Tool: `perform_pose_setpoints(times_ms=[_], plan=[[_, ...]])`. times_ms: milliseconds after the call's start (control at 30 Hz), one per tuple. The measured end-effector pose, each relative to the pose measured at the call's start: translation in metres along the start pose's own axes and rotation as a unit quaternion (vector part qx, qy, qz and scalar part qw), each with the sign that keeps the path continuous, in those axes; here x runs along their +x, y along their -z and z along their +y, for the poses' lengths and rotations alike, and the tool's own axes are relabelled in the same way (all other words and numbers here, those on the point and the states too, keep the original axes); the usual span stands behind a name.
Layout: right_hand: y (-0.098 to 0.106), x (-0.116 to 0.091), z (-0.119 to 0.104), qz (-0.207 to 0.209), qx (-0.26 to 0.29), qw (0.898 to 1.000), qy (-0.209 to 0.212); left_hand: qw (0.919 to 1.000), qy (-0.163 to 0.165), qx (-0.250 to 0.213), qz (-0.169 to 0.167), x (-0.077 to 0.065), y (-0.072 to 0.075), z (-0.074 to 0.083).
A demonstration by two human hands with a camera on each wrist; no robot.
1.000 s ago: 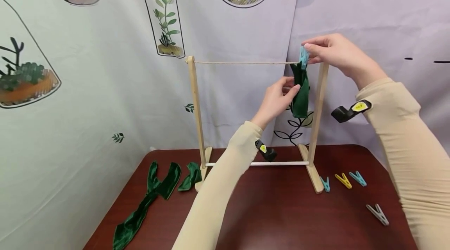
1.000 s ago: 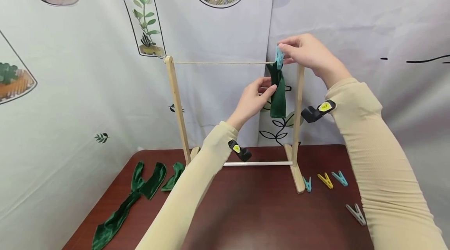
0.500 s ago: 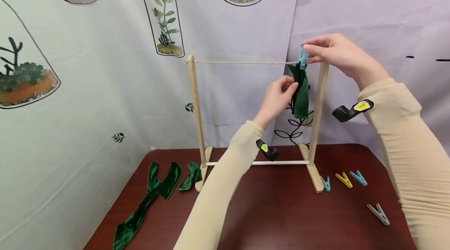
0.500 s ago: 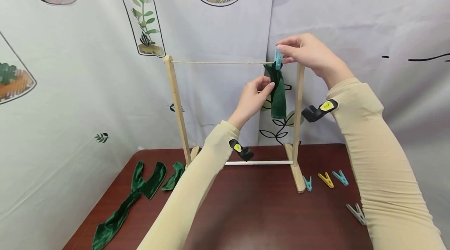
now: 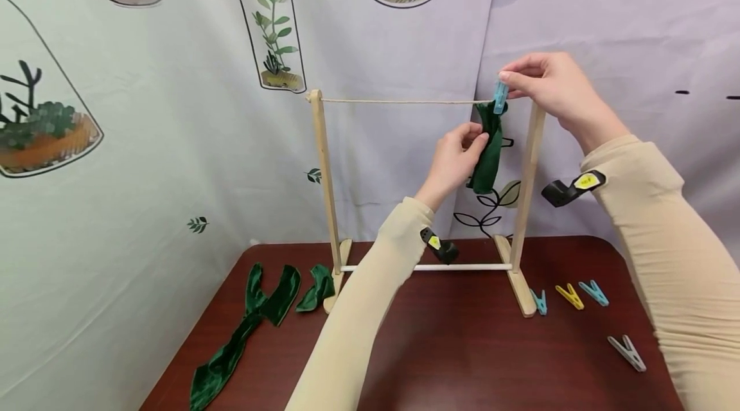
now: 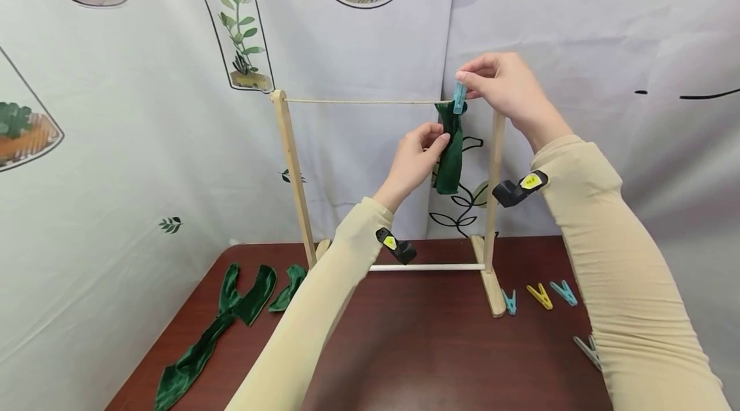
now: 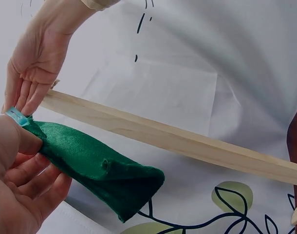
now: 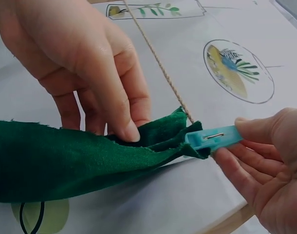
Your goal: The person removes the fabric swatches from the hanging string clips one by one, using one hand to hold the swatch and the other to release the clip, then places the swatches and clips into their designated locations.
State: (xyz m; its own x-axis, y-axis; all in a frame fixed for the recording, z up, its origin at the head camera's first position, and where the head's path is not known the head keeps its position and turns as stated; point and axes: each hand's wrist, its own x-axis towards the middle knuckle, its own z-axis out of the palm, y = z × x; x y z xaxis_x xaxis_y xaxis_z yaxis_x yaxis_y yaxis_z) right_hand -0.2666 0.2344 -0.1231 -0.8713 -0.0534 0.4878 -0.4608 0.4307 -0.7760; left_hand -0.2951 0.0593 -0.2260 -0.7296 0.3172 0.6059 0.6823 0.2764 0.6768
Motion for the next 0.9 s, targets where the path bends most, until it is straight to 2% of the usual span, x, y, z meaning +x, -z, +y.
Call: perform_pose_setpoints(times_ms=[200,433,600,900], plan=[[-0.004,0.001,0.001,0.031,0.035,0.999,0.026,1.0,-0.006,-0.003,0.003,-0.001,0.004,-0.002],[-0.004,-0.002,0.0,0.079,0.112,0.99,0.044,0.9999,-0.006,-0.007,-0.01,-0.003,0.009,-0.004],[-0.004,-0.003,-0.001,0.097,0.127,0.985,0.067,0.9998,-0.012,-0.006,-0.014,-0.005,0.012,-0.008],[-0.006,-0.001,-0.003,0.128,0.191,0.965,0.123,0.9995,-0.022,0.003,-0.024,-0.016,0.01,-0.019]])
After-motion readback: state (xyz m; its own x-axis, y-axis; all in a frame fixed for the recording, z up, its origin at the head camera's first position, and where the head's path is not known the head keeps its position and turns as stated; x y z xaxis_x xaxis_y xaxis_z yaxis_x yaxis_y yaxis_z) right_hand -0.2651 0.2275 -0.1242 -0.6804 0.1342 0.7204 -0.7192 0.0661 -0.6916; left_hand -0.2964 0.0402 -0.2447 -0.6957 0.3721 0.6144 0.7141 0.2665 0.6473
